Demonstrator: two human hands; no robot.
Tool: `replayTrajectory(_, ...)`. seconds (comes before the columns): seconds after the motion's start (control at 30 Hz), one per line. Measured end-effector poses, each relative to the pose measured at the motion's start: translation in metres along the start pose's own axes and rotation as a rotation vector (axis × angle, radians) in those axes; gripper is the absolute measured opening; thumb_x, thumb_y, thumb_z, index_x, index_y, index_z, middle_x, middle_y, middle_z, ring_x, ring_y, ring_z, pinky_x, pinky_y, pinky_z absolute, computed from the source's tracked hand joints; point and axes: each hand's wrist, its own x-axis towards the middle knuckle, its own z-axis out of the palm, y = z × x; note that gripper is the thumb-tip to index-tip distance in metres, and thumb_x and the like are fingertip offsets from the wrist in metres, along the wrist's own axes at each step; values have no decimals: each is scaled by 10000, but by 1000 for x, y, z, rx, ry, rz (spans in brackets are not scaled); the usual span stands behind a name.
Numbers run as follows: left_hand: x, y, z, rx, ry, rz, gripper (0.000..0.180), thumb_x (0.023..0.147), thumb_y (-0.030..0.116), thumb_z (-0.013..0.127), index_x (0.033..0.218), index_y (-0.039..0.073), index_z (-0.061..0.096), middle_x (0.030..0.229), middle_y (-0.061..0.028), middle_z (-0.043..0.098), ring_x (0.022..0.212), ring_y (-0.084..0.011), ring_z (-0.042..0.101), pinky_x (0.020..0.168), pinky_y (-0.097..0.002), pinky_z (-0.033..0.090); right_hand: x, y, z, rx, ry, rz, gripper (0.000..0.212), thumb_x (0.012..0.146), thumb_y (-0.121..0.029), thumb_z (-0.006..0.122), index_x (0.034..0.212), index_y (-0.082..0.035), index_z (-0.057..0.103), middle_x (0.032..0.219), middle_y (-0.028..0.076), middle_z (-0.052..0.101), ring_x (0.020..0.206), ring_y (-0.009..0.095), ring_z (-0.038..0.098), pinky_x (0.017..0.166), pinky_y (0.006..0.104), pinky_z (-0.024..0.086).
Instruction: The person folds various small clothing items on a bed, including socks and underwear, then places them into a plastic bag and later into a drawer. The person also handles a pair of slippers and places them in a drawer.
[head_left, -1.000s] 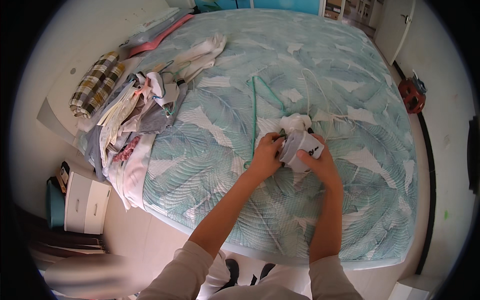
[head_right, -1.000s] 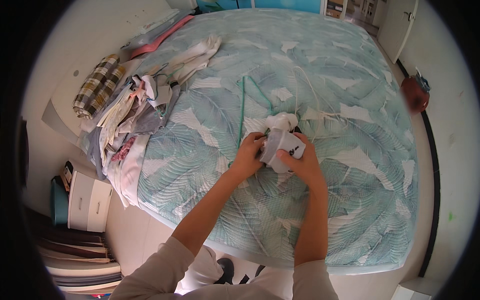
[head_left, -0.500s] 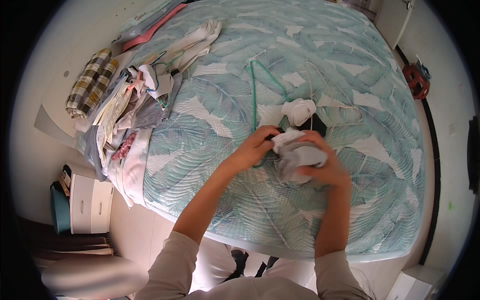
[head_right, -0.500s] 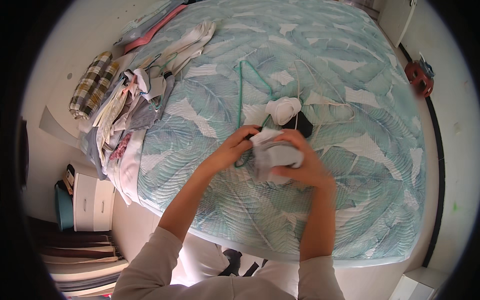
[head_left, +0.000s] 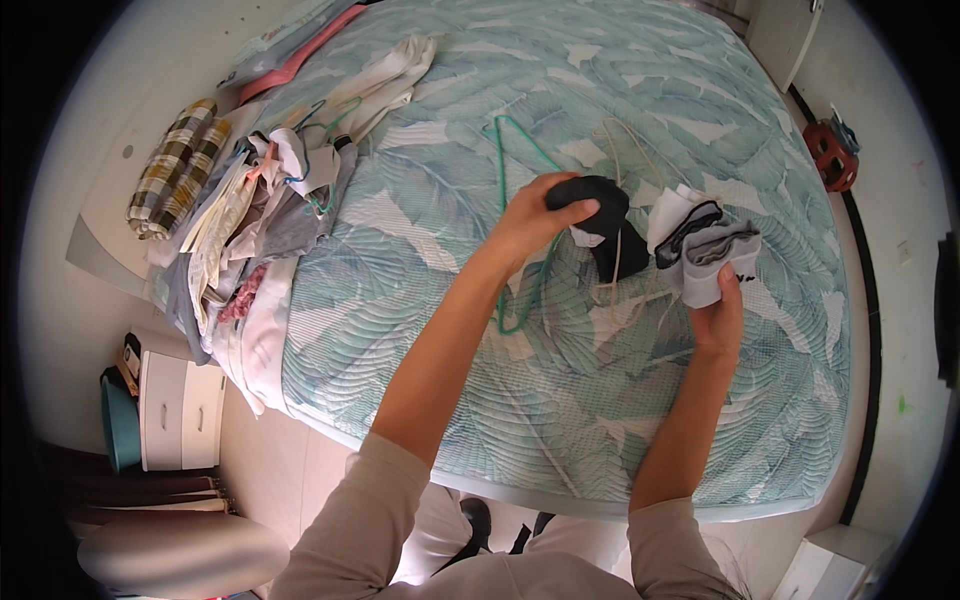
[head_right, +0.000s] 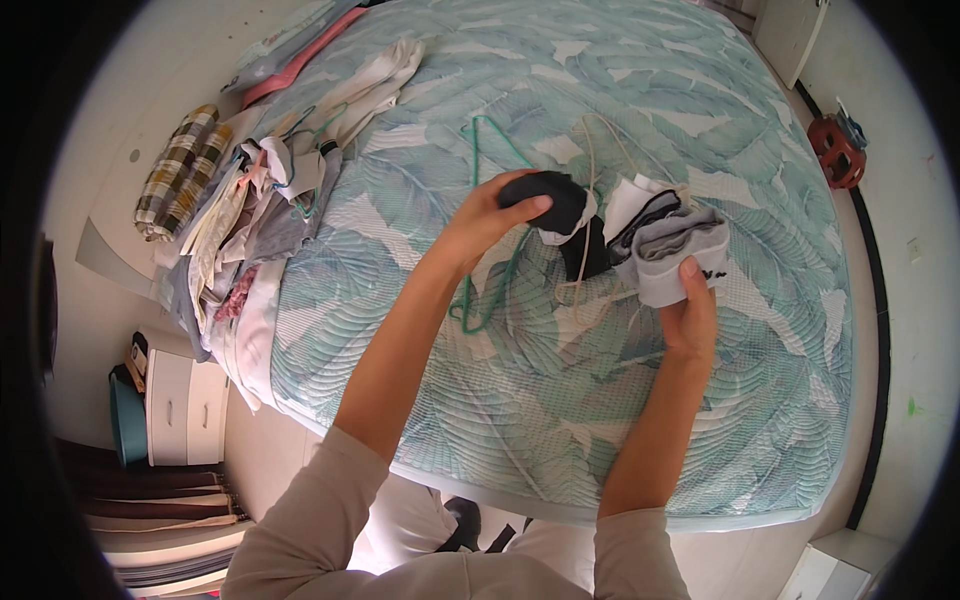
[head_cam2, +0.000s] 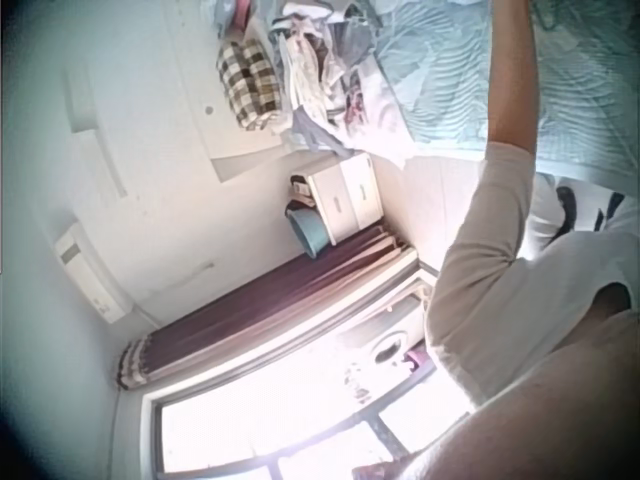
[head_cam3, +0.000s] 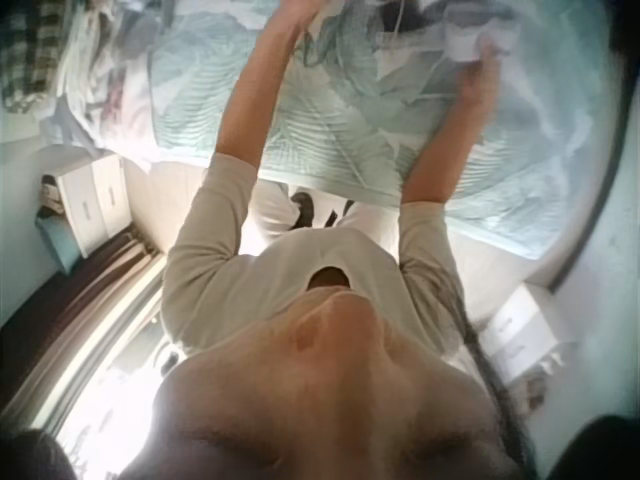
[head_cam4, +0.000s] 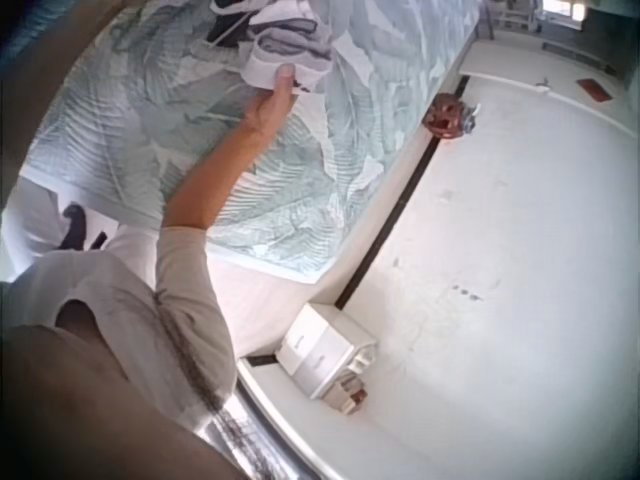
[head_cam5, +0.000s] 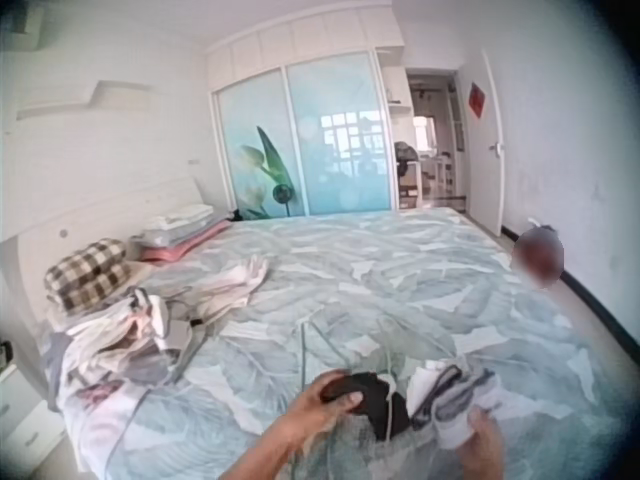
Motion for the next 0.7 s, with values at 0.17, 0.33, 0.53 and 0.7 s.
replayTrajectory(0.17, 40, -49, 8, 864, -281, 256, 451, 792, 361, 668, 1078, 32, 554, 1176, -167, 489, 1180, -340, 401, 978, -403, 338, 7, -12, 32, 323, -37, 12, 422, 920, -327, 460, 1284, -122, 403, 1294, 62, 452, 1146, 257, 471, 864, 469, 438)
replayTrajectory(0.33, 19, -28, 5, 855, -330, 400, 416, 814, 366, 625, 1043, 30, 539, 1055, -151, 519, 1014, -335, 480, 859, -414, 385, 10, -16, 23, 365, -41, 7, 440, 929, -342, 435, 1303, -119, 377, 1299, 70, 448, 1164, 266, 461, 880, 487, 440)
replayTrajectory(0.53, -19, -19, -8, 269, 185, 251, 324, 844, 315, 594, 1012, 44, 533, 1024, -108, 536, 862, -211, 541, 734, -297, 437, 8, -11, 30, 261, -35, 37, 473, 927, -373, 431, 1321, -124, 348, 1330, 82, 407, 1199, 296, 423, 926, 558, 398)
replayTrajectory(0.7, -49, -7, 18, -289, 274, -95, 439, 817, 339, 654, 1097, 40, 496, 932, -57, 562, 874, -140, 535, 752, -266, 446, 8, -18, 52, 336, -19, 34, 491, 914, -389, 459, 1304, -104, 371, 1307, 73, 433, 1186, 290, 446, 939, 519, 400)
